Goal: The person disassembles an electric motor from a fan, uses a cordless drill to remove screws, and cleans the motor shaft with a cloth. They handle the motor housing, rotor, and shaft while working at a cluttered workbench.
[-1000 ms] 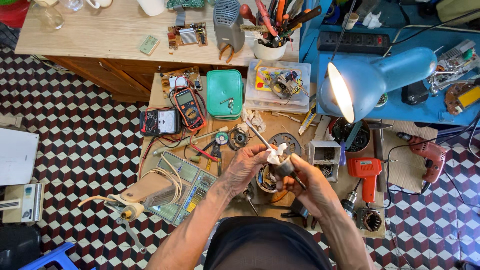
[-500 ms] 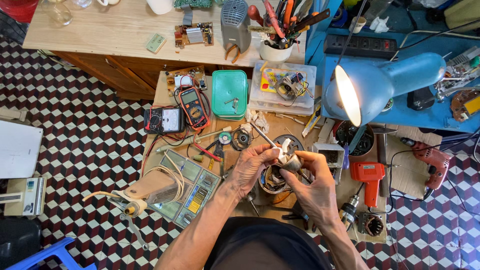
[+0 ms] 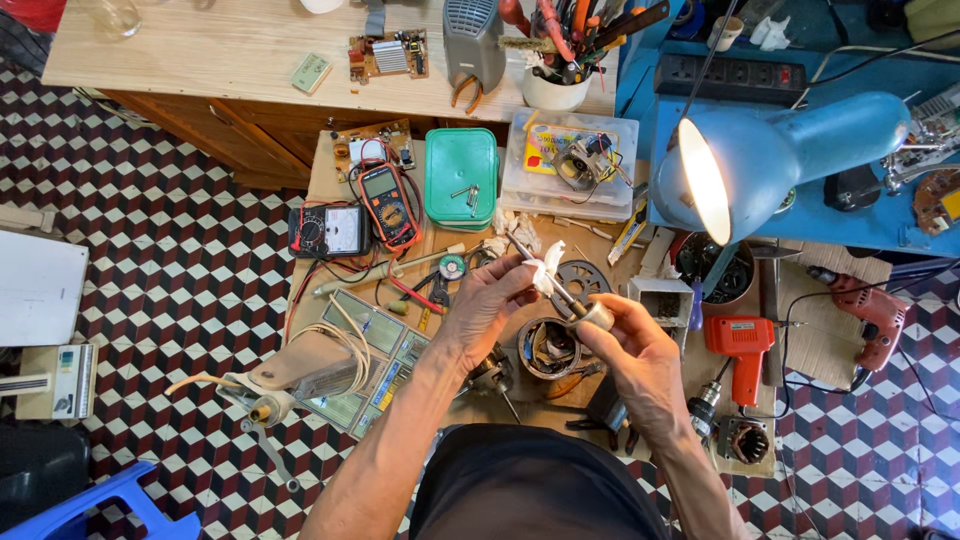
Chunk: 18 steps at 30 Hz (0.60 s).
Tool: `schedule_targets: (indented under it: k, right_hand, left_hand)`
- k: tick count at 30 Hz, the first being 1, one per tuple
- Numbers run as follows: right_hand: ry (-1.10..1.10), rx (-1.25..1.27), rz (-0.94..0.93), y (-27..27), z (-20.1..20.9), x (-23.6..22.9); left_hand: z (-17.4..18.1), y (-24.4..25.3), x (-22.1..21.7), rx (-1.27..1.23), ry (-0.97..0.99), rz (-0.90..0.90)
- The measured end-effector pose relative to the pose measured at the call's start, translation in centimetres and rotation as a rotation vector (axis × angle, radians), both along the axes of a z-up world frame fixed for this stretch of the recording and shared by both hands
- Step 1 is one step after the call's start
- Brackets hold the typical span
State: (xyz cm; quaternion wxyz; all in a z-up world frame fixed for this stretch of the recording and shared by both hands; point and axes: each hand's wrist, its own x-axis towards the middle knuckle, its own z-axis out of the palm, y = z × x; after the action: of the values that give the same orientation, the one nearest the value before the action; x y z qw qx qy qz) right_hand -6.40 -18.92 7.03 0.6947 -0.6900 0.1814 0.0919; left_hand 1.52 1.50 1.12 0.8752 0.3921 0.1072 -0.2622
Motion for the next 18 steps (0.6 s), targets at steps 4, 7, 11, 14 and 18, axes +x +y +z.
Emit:
schedule_targets:
  k: [4,7,11,14,18]
  right_hand:
    - [0.108,0.311,0.026,-0.8,-1.4,0.3]
    - [0.119,0.419,0.03,-1.1,-2.0,0.4]
    - [0.13,0.274,0.024,-0.8,-1.2,0.7]
    - [0.024,0.013,0.06,-0.4,0.5,0.4]
    - [-0.36,-0.542,0.15,0.1,1.7,0.3]
  left_hand:
    - [0.5,-0.9,-0.7,0.02,-0.054,-0.081]
    - [1.1,-1.8,-1.5,0.0,-0.1,-0.119]
    - [1.9,-1.3,-1.0,0.063,-0.085,-0.12]
    - [2.2,-0.4,0.0,0.083,-0.047,-0.066]
    - [1.9,-1.3,-0.3,0.118,-0.046,-0.045]
